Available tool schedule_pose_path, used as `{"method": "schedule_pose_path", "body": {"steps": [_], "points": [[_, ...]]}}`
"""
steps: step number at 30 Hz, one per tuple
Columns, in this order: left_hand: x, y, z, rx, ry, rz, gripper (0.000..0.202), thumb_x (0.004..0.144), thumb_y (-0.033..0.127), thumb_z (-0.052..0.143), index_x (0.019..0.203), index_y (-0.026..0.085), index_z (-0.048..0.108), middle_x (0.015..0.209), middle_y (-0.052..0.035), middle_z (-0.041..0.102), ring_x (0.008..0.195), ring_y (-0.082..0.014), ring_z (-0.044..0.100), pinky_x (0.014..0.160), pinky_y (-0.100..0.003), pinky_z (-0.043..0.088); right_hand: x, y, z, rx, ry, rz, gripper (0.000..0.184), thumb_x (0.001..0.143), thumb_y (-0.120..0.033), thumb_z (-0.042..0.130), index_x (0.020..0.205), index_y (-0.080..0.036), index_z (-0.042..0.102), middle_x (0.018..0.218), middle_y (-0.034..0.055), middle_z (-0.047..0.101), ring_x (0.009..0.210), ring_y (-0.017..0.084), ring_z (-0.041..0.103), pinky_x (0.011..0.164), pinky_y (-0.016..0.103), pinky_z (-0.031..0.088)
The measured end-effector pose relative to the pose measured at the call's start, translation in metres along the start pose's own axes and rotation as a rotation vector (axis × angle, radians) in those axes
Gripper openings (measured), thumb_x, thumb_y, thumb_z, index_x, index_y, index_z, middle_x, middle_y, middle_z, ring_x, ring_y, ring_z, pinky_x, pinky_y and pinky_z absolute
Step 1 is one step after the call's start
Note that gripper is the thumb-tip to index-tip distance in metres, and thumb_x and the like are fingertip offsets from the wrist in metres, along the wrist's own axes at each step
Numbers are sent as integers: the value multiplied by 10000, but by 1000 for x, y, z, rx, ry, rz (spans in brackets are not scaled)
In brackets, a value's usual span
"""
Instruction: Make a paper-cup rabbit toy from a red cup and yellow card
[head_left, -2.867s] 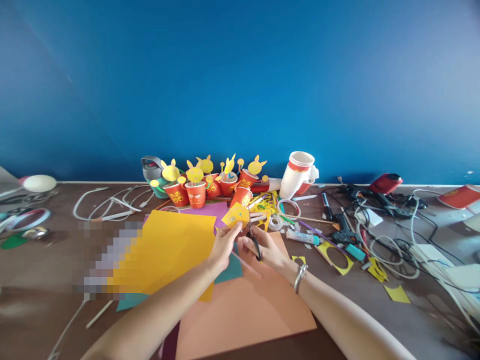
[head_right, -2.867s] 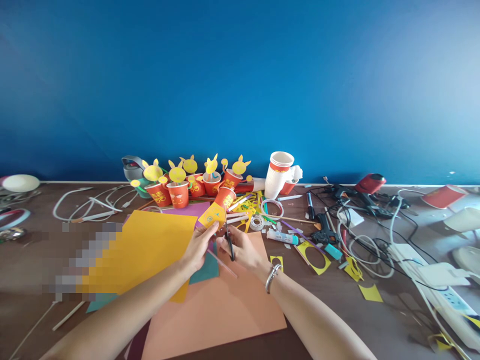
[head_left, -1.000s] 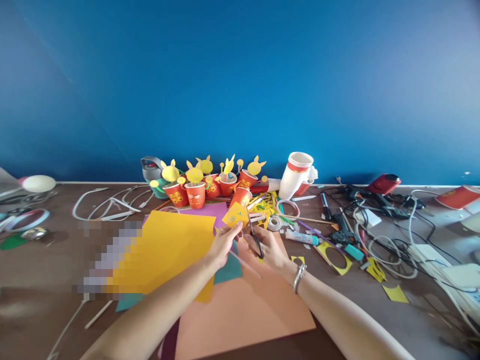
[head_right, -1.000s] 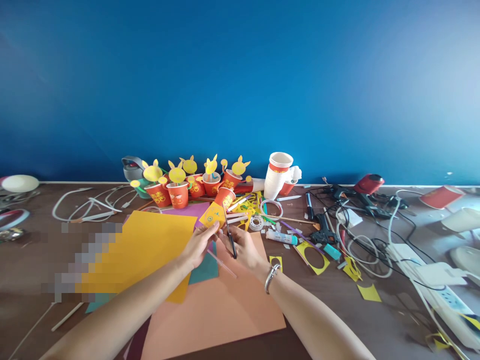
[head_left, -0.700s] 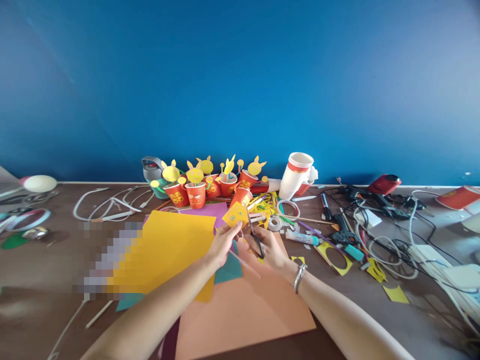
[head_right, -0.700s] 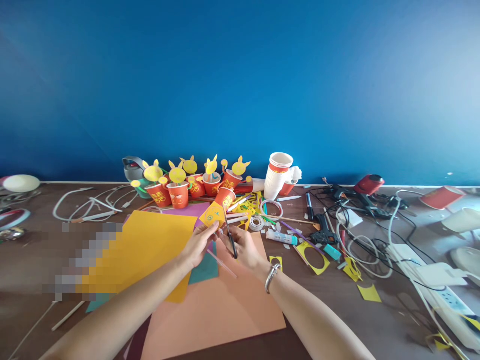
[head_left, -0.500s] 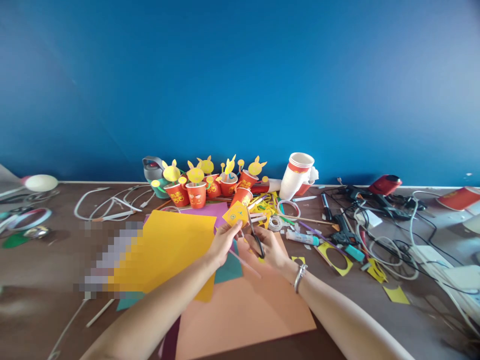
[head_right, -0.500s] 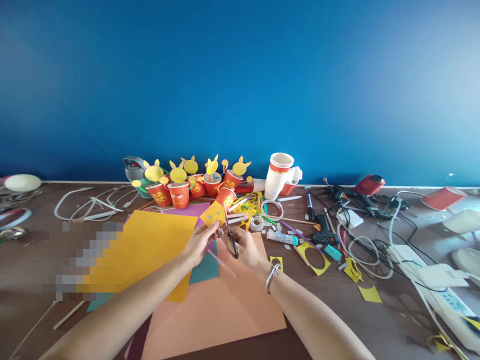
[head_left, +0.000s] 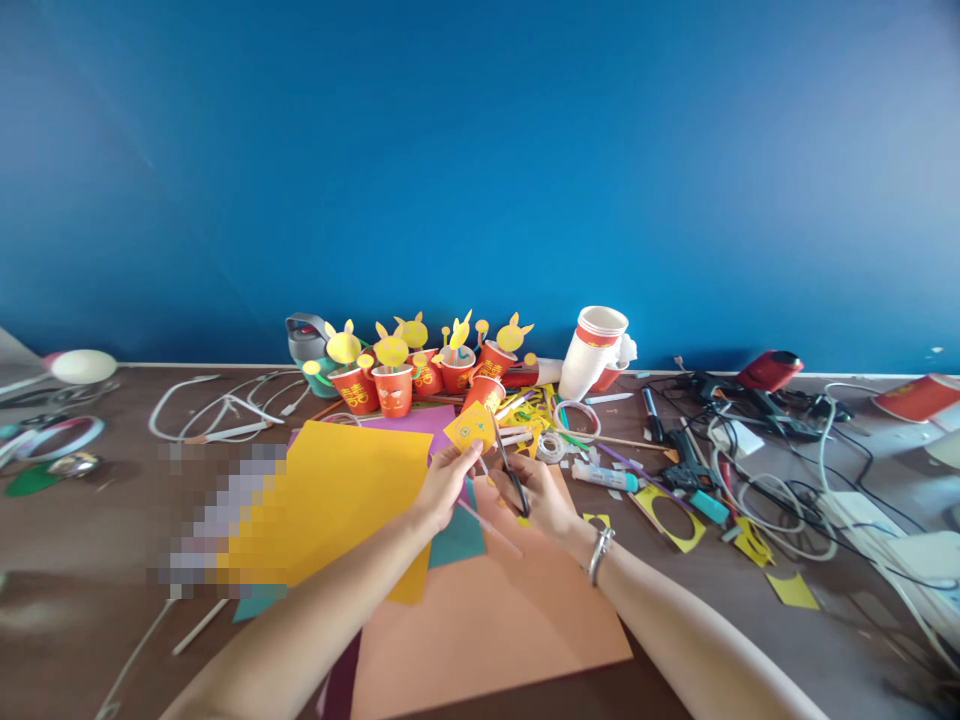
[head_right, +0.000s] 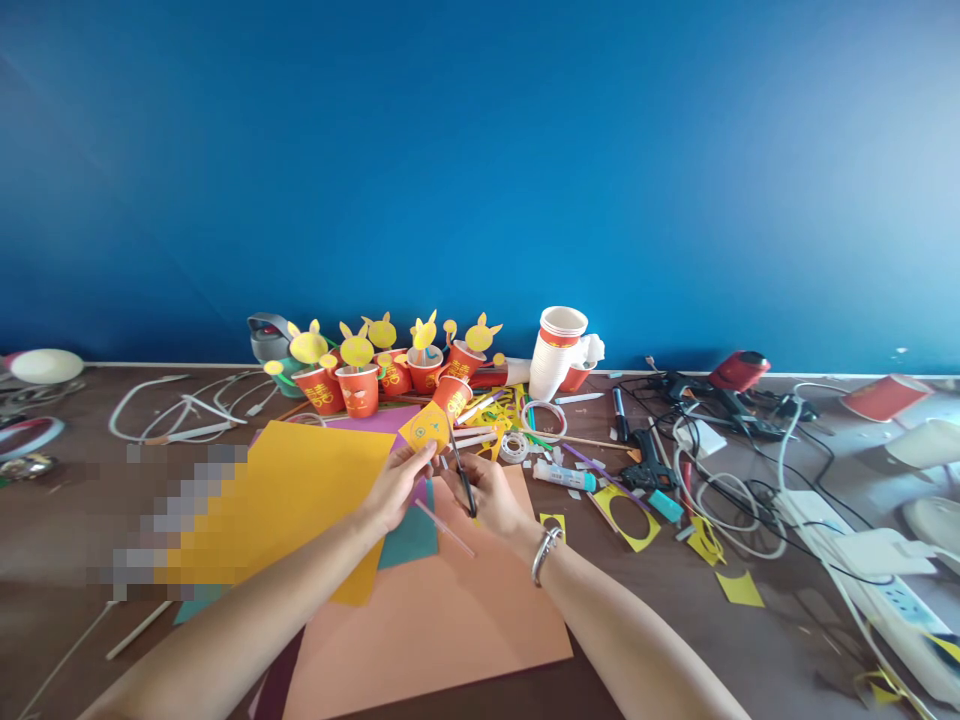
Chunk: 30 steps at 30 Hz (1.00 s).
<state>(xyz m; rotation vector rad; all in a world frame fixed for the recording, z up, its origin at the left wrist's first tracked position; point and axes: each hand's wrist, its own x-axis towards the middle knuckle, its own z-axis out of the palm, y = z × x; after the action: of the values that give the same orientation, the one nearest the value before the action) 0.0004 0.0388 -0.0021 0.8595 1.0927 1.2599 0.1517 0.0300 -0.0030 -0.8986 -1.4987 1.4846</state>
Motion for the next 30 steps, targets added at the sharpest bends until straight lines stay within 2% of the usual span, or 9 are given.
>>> {"method": "schedule_pose_path", "body": {"steps": [6, 16, 20, 24, 28, 30], "points": [[3, -2, -3, 28, 59, 27, 362, 620, 490, 763, 679, 139, 697, 593, -3, 589, 523, -89, 447, 519, -218, 350, 0, 3, -1, -18, -2, 18, 399, 838, -492, 593, 627, -196, 429, 466, -88, 303, 418, 66, 296, 456, 242, 318], [1, 0, -1, 40, 66, 54, 376, 629, 509, 748, 637, 140, 678, 554, 3, 564, 517, -90, 444, 512, -225, 335, 0, 0, 1, -17, 2, 9, 369, 833, -434, 600, 618, -193, 421, 457, -98, 295, 398, 50, 277, 430, 223, 285], [0, 4, 1, 72, 92, 109, 371, 637, 522, 729, 642, 155, 674, 548, 11, 563, 512, -99, 447, 521, -234, 339, 0, 1, 1, -4, 7, 50, 345, 817, -437, 612, 645, -187, 447, 459, -86, 365, 375, 53, 331, 393, 211, 280], [-1, 9, 2, 143, 40, 164, 334, 646, 508, 720, 614, 179, 675, 549, -4, 580, 608, -158, 544, 596, -256, 403, 0, 2, 0, -13, -1, 62, 298, 805, -426, 632, 718, -174, 499, 495, -61, 450, 390, 70, 406, 377, 200, 285], [0, 9, 1, 148, -1, 182, 320, 661, 488, 716, 766, 186, 727, 717, -43, 682, 770, -215, 615, 702, -274, 454, 0, -1, 0, -12, 8, 36, 318, 827, -443, 605, 698, -171, 503, 501, -55, 441, 396, 68, 398, 381, 201, 293], [1, 8, 0, 152, -6, 192, 328, 671, 484, 711, 805, 186, 733, 747, -48, 695, 783, -217, 621, 712, -274, 458, 0, -2, 1, 2, 17, 29, 334, 831, -448, 599, 674, -176, 485, 486, -66, 408, 385, 60, 364, 383, 202, 290]]}}
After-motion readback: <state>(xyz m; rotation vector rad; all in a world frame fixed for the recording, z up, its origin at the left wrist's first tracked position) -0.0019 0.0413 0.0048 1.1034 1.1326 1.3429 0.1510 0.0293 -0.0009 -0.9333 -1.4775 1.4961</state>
